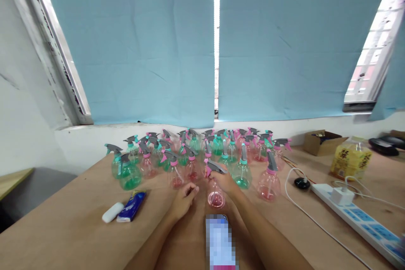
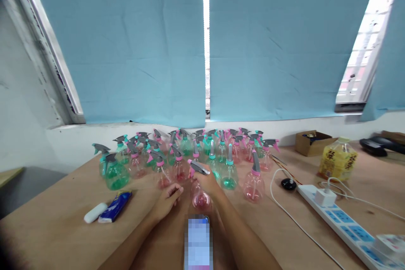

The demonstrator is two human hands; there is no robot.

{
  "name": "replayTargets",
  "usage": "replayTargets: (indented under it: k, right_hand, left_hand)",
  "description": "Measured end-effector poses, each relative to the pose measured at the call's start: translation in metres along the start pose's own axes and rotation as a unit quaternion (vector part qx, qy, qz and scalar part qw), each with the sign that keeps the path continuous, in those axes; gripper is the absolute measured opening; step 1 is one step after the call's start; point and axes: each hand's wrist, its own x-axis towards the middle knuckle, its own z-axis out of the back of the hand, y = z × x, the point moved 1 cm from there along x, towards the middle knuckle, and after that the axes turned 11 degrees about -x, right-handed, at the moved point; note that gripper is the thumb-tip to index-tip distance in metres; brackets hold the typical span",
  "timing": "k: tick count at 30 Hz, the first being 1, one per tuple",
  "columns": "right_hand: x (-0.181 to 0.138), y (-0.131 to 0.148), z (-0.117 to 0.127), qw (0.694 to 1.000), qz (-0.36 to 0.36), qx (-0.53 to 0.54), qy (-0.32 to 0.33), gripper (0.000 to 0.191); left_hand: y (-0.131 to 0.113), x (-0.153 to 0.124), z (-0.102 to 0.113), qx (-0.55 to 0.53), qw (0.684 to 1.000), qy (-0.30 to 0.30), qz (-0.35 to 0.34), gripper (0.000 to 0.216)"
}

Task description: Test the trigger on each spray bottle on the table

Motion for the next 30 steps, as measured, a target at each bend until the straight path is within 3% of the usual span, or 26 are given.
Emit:
replayTargets:
  k: [5,9,12,15,21,25,30]
  right_hand:
    - [-0.004,-0.006,-0.008,0.999,0.015,-0.013,-0.039,0.020]
    - [-0.006,-0.003,-0.024,0.996,0.047,-0.032,-0.065,0.019]
    - [-0.004,0.003,-0.040,0.996,0.070,-0.053,-0.029,0.015]
    - [0.002,0.013,-0.053,0.993,0.094,-0.070,0.019,0.022]
    - [0.031,0.030,-0.070,0.977,0.153,-0.150,-0.012,0.036]
    - [0.055,0.030,-0.085,0.949,0.095,-0.301,0.027,0.039]
    - [0.070,0.023,-0.103,0.933,0.079,-0.344,0.070,0.046]
  left_hand:
    - [-0.007,-0.006,-0.003,-0.001,0.999,-0.037,-0.026,0.035]
    - [-0.020,-0.015,-0.005,0.057,0.995,-0.035,-0.071,0.049]
    - [-0.029,-0.023,-0.006,0.075,0.993,-0.014,-0.095,0.068]
    - [-0.034,-0.034,0.000,0.095,0.992,-0.034,-0.080,0.068]
    - [-0.037,-0.062,0.044,0.220,0.963,-0.146,-0.056,0.067]
    - [-0.036,-0.071,0.079,0.324,0.922,-0.196,-0.083,0.060]
    - [-0.025,-0.065,0.108,0.370,0.890,-0.243,-0.107,0.063]
